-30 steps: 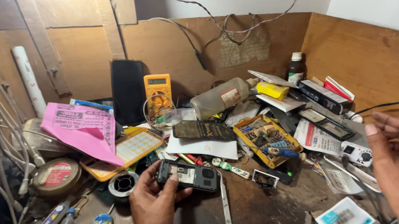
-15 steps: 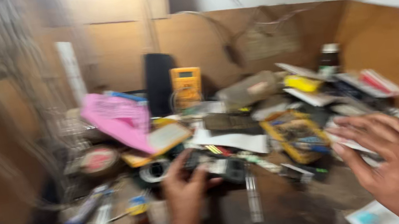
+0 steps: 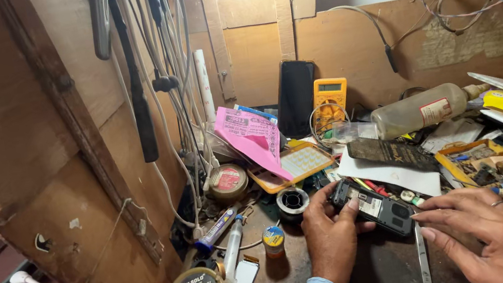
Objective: The person disassembles a small electronic device, removes the battery, and uses a metal tool to adjust internal components. They repeatedly open and close the device casing while manipulating the battery and internal parts.
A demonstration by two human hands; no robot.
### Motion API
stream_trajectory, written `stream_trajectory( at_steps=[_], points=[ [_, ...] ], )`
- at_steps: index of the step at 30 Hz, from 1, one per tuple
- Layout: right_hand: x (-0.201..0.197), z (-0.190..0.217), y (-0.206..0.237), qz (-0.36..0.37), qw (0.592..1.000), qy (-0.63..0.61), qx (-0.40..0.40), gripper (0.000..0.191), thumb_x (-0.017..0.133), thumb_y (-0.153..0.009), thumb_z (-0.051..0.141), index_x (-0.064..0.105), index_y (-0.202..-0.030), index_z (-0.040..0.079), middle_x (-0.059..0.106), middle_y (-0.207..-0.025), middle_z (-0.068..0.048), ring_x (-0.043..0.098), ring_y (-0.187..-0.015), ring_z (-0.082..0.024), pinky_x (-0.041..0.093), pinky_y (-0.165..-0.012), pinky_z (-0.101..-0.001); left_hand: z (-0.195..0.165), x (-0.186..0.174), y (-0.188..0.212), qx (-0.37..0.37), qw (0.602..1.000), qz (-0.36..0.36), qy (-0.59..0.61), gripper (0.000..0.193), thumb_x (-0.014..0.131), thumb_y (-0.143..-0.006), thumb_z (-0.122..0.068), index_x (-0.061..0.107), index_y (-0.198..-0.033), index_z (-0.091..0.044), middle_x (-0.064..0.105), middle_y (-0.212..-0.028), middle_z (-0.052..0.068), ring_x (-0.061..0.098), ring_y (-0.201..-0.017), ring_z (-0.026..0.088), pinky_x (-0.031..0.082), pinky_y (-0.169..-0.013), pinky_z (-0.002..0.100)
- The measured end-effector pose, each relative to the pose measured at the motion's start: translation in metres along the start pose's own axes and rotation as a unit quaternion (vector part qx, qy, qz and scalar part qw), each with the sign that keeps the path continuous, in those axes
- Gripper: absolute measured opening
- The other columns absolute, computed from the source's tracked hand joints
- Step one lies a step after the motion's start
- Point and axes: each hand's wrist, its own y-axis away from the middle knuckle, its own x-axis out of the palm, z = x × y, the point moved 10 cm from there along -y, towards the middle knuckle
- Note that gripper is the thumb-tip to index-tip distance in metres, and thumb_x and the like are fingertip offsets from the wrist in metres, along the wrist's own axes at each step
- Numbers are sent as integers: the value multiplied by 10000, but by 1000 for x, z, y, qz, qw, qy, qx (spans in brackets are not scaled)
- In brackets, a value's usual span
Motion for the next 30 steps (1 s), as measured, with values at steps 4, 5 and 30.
stream_trajectory(
  at_steps=[4, 5, 30],
  points=[
    [-7, -9, -2, -6, 997, 37, 67, 255, 801, -809, 300, 831, -1032, 180, 774, -1126, 10, 648, -1195, -184, 476, -1053, -361, -7, -2, -1, 7, 999, -20, 38, 384, 632, -902, -9, 622, -1285, 7, 727, -999, 119, 737, -763, 159, 666, -536, 308],
    [-8, -17, -1, 5, 992, 42, 120, 237, 814, -797, 288, 830, -997, 163, 779, -1090, 0, 656, -1167, -189, 488, -1031, -360, -10, -7, 0, 15, 998, -47, 24, 353, 630, -915, -35, 637, -1265, 5, 732, -968, 115, 717, -723, 153, 644, -505, 295],
    [34, 8, -96, 121, 983, 122, 59, 472, 767, -780, 274, 703, -1195, 59, 675, -1078, -124, 572, -1082, -304, 465, -973, -416, -16, -23, 14, -46, 967, -136, -211, 274, 706, -855, -145, 737, -1119, -79, 730, -628, 58, 643, -488, 97, 549, -429, 313]
  ],
)
